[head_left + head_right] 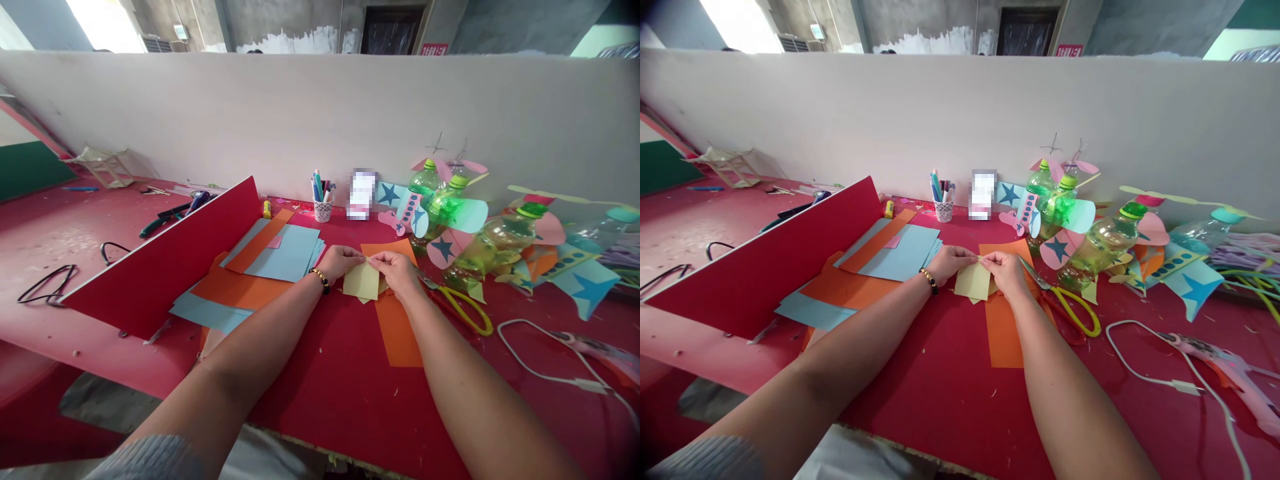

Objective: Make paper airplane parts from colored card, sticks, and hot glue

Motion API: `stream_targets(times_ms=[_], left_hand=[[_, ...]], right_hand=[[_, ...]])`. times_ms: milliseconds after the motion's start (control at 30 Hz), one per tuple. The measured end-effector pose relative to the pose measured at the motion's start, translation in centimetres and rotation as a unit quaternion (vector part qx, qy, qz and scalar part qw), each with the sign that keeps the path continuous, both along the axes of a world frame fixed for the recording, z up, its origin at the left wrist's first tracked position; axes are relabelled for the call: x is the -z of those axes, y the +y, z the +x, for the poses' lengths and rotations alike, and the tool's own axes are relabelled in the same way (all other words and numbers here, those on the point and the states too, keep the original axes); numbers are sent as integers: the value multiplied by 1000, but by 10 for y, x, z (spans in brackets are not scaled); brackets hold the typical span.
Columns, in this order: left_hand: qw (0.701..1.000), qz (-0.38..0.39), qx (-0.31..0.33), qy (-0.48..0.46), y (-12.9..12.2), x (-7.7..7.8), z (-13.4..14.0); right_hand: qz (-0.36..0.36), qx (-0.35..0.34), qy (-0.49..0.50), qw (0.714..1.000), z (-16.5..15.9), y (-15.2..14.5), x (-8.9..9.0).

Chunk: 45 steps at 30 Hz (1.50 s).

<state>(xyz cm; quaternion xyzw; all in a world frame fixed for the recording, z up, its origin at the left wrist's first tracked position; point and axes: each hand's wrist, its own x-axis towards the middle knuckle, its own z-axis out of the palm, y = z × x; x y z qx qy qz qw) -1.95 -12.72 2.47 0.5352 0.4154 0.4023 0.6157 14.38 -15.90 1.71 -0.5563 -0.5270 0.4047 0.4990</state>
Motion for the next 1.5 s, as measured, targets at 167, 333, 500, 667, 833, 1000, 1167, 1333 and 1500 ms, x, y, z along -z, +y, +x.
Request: stream_targets(times_ms=[167,333,500,667,833,1000,1167,1333,1500], left_hand=[[998,-48,0,-36,5,2,-3],[998,-49,-8,-37,4,1,-2],[997,-57,-8,-59,4,1,-3],[994,-75,1,-83,5,2,-3],[990,-98,4,-104,4,0,-4],[989,-100,7,-110,4,0,-4],[989,-98,14,-112,5,3,-5],[992,-80,9,-92,6,5,-3],[995,-60,3,-82,5,4,-2]], right_hand=[[-2,21,63,998,2,1,0],[-6,20,73,997,3,2,1],[-7,20,89,996,1,1,2],[-5,17,115,993,1,2,4],[-9,14,118,993,1,2,3],[-12,9,137,990,1,1,1],[-20,11,144,989,2,2,2],[-21,13,145,989,2,1,0],[-35,13,138,990,2,1,0]])
